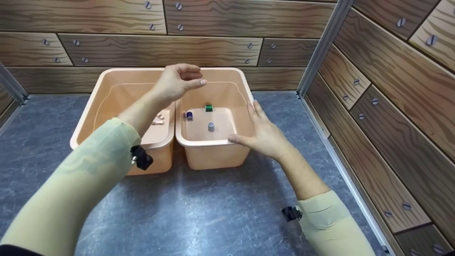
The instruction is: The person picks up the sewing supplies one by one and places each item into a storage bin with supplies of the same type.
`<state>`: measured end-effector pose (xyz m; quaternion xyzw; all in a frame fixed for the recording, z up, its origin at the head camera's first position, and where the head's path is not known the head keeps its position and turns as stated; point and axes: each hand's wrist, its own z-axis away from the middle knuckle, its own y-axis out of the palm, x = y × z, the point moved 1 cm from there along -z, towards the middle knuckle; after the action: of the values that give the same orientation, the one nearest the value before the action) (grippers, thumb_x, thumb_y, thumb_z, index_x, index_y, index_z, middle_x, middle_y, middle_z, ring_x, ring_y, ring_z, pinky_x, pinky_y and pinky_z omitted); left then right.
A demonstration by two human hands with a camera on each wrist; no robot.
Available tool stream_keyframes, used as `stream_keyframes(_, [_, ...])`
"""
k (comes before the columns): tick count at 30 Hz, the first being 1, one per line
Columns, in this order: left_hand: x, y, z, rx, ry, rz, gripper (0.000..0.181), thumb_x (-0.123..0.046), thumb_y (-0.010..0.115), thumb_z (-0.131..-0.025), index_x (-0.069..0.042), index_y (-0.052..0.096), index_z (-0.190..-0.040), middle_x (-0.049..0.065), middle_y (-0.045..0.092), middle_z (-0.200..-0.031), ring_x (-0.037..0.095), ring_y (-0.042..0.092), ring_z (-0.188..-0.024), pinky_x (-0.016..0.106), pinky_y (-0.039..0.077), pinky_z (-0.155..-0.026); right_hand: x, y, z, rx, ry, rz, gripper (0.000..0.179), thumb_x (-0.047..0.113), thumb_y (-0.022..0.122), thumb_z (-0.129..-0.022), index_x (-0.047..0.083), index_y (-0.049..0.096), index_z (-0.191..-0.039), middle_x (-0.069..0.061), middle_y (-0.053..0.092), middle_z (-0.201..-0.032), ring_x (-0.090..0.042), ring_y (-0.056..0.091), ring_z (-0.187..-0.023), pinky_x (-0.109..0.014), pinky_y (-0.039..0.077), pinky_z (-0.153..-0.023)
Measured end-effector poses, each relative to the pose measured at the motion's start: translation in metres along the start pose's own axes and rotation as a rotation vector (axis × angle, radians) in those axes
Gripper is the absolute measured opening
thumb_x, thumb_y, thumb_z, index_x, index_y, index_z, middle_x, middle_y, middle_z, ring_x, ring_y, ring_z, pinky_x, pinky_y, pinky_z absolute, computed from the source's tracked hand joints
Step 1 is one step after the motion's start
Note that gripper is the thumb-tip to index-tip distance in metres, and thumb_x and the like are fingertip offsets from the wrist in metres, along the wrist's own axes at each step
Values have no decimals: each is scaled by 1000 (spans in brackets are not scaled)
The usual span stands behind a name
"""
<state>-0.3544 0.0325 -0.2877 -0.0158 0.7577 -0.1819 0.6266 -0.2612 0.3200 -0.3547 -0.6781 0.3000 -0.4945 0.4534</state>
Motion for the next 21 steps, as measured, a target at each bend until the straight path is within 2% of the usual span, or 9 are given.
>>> stream_keyframes(5, [-16, -10, 9, 29, 36, -25, 60, -22, 83, -95, -5, 59, -148, 9, 68, -140, 19, 61, -131, 25, 53, -102, -8, -5, 1, -16, 16, -1, 112, 54, 74, -95, 2, 9, -169, -21, 3, -176, -48, 11, -159, -70, 19, -123])
stream_keyframes(9, [-22, -20, 19, 24, 59, -70, 65, -24, 84, -94, -6, 57, -150, 9, 64, -147, 19, 57, -139, 26, 47, -110, -12, -8, 1, -6, 27, 0, 113, 57, 73, -95, 2, 8, -170, -21, 1, -176, -48, 10, -159, -70, 19, -123])
stream_keyframes(17, [-21, -43, 40, 51, 83, -202, 82, -36, 84, -94, -4, 46, -159, 10, 50, -162, 22, 41, -152, 30, 33, -123, -12, -14, 0, 1, 17, 71, 106, 59, 64, -100, 4, 7, -170, -23, 1, -176, -48, 9, -160, -72, 21, -121])
stream_keyframes(21, [-15, -60, 54, 51, 59, -278, 94, -53, 80, -93, -11, 38, -165, 6, 41, -168, 21, 36, -155, 35, 31, -125, -7, -19, -3, -1, 18, 117, 105, 62, 61, -101, 5, 9, -171, -24, 1, -176, -48, 8, -160, -74, 22, -120])
